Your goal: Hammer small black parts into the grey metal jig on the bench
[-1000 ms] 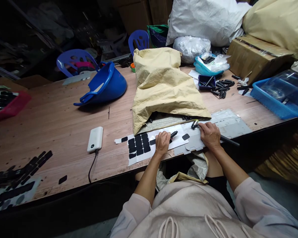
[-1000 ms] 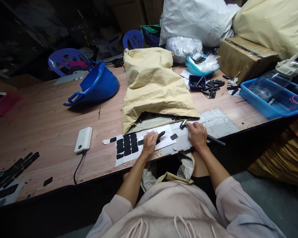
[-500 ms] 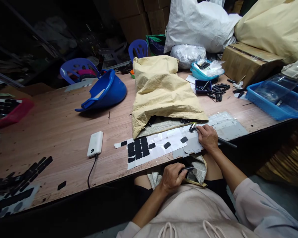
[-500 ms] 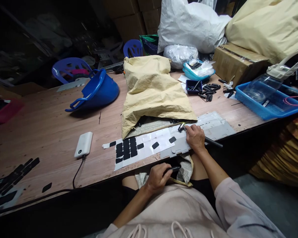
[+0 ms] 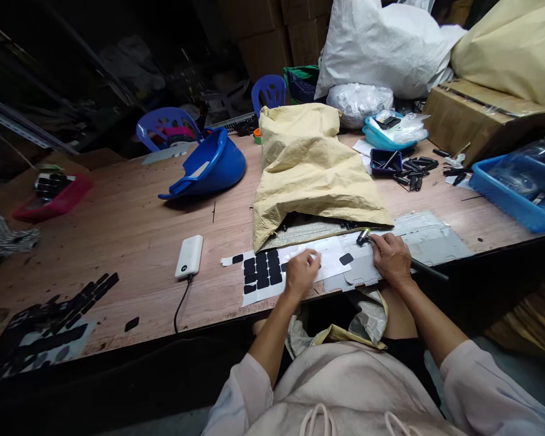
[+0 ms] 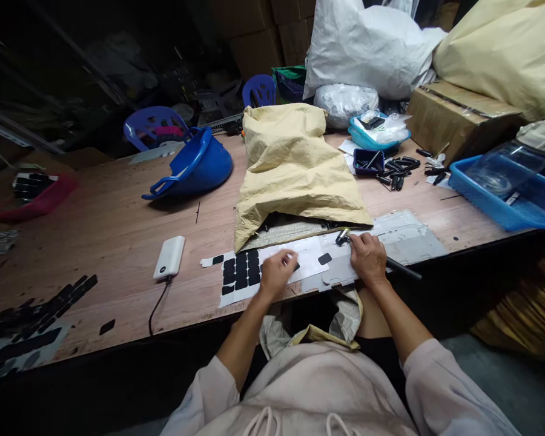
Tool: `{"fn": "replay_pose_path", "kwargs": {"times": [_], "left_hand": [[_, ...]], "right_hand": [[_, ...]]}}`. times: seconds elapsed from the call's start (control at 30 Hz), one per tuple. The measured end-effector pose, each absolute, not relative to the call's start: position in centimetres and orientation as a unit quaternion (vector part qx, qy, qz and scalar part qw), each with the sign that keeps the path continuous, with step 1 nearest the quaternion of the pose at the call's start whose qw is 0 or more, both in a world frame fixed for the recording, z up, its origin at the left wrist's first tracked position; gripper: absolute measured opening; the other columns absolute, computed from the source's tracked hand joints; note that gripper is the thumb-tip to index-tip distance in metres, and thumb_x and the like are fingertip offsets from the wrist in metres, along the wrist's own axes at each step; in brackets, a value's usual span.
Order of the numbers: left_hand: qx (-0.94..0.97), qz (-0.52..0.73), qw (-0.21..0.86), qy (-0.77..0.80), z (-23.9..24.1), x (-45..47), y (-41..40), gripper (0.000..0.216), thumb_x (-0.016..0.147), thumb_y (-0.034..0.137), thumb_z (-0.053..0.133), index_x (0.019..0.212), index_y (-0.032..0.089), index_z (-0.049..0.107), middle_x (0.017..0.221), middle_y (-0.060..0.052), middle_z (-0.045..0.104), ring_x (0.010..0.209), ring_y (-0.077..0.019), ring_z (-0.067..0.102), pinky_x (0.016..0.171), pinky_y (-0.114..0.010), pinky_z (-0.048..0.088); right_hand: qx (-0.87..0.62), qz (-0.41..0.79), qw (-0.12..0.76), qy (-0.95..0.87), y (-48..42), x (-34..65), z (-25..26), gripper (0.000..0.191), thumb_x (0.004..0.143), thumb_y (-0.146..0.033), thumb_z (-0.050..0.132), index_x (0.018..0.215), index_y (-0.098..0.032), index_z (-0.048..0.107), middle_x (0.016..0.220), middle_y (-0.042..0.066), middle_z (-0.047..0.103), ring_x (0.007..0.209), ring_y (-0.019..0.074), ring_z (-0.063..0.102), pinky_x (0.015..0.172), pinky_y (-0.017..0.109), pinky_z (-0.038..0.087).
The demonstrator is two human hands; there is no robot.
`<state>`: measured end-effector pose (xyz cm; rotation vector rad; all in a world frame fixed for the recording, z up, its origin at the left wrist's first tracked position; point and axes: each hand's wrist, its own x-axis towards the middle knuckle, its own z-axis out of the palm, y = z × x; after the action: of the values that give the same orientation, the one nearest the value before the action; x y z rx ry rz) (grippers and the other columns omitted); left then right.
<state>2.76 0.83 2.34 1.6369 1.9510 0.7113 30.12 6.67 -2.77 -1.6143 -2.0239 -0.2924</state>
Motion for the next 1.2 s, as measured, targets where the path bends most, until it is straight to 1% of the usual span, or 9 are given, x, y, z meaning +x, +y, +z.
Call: {"fn": "replay_pose_path", "kwargs": {"times": [0.1,0.2,0.33,0.53,0.63,0.7,0.87,1.03,1.2], "left_hand": [[0.472,0.242,0.14,0.836,3.5,-0.3,6.8,0.032,0.099,0.032,0.059,0.117,0.017,0.08,0.1,-0.013,0.082,0.094,-0.0259,0.075,0.08,-0.032,0.052],[0.415,0.205,0.11,0.88,3.7,-2.1,10.3,0.034,0.099,0.035,0.055,0.109,0.017,0.082,0.112,-0.019,0.081,0.109,-0.0332,0.074,0.085,-0.036,0.053],[0.4,0.172,0.118,0.892,3.5,-2.4,11.4,0.032,0.094,0.04,0.06,0.103,0.019,0.083,0.116,-0.019,0.08,0.112,-0.0366,0.073,0.083,-0.039,0.052],[0.399,0.16,0.15,0.89,3.6,-2.6,6.9,0.02,0.083,0.038,0.071,0.093,0.024,0.082,0.101,-0.012,0.081,0.098,-0.034,0.074,0.074,-0.037,0.048],[0.469,0.194,0.19,0.841,2.8,-1.1,3.3,0.016,0.083,0.037,0.073,0.093,0.025,0.079,0.081,-0.005,0.076,0.081,-0.0262,0.07,0.069,-0.033,0.045],[0.543,0.236,0.223,0.775,1.9,0.5,1.7,0.011,0.082,0.03,0.075,0.092,0.025,0.077,0.076,0.0,0.07,0.076,-0.0203,0.066,0.07,-0.03,0.045],[0.651,0.292,0.203,0.671,-0.4,3.3,0.9,0.009,0.078,0.016,0.077,0.083,0.022,0.073,0.084,0.0,0.066,0.086,-0.018,0.063,0.085,-0.031,0.049],[0.66,0.308,0.183,0.661,-1.4,3.2,1.2,0.012,0.079,0.018,0.08,0.089,0.023,0.076,0.087,-0.001,0.066,0.09,-0.0205,0.064,0.091,-0.037,0.049],[0.662,0.309,0.207,0.651,-1.5,2.9,1.2,0.02,0.077,0.02,0.085,0.095,0.025,0.078,0.089,-0.001,0.068,0.093,-0.0212,0.064,0.093,-0.038,0.049]], "right_hand": [[-0.596,-0.109,0.265,-0.75,6.7,30.2,-2.9,0.026,0.1,-0.027,0.056,0.115,-0.023,0.077,0.092,0.007,0.066,0.087,0.023,0.05,0.076,0.035,0.033],[-0.594,-0.106,0.269,-0.751,6.7,30.2,-2.9,0.026,0.1,-0.027,0.056,0.115,-0.024,0.077,0.092,0.007,0.066,0.086,0.0229,0.05,0.076,0.035,0.033],[-0.594,-0.101,0.274,-0.749,6.7,30.1,-2.7,0.026,0.1,-0.027,0.056,0.115,-0.023,0.078,0.091,0.007,0.065,0.087,0.0231,0.05,0.076,0.034,0.034],[-0.6,-0.095,0.278,-0.744,6.6,29.9,-2.6,0.026,0.099,-0.026,0.057,0.115,-0.023,0.078,0.091,0.008,0.065,0.088,0.0235,0.05,0.077,0.035,0.034],[-0.6,-0.091,0.281,-0.743,6.6,29.9,-2.7,0.027,0.099,-0.025,0.056,0.114,-0.024,0.078,0.092,0.008,0.065,0.088,0.0238,0.049,0.077,0.035,0.035],[-0.602,-0.088,0.28,-0.743,6.7,29.9,-2.7,0.027,0.099,-0.026,0.056,0.114,-0.024,0.078,0.091,0.008,0.065,0.088,0.0239,0.049,0.078,0.036,0.035],[-0.605,-0.083,0.278,-0.742,6.7,30.0,-2.7,0.027,0.099,-0.028,0.055,0.114,-0.024,0.077,0.092,0.008,0.065,0.088,0.0238,0.049,0.078,0.035,0.035],[-0.61,-0.079,0.276,-0.738,6.6,29.9,-2.6,0.027,0.1,-0.029,0.055,0.114,-0.024,0.077,0.092,0.008,0.065,0.089,0.0238,0.05,0.078,0.035,0.035],[-0.609,-0.075,0.276,-0.74,6.9,30.2,-2.8,0.028,0.1,-0.029,0.054,0.116,-0.024,0.077,0.093,0.008,0.066,0.088,0.0238,0.051,0.078,0.035,0.036]]}}
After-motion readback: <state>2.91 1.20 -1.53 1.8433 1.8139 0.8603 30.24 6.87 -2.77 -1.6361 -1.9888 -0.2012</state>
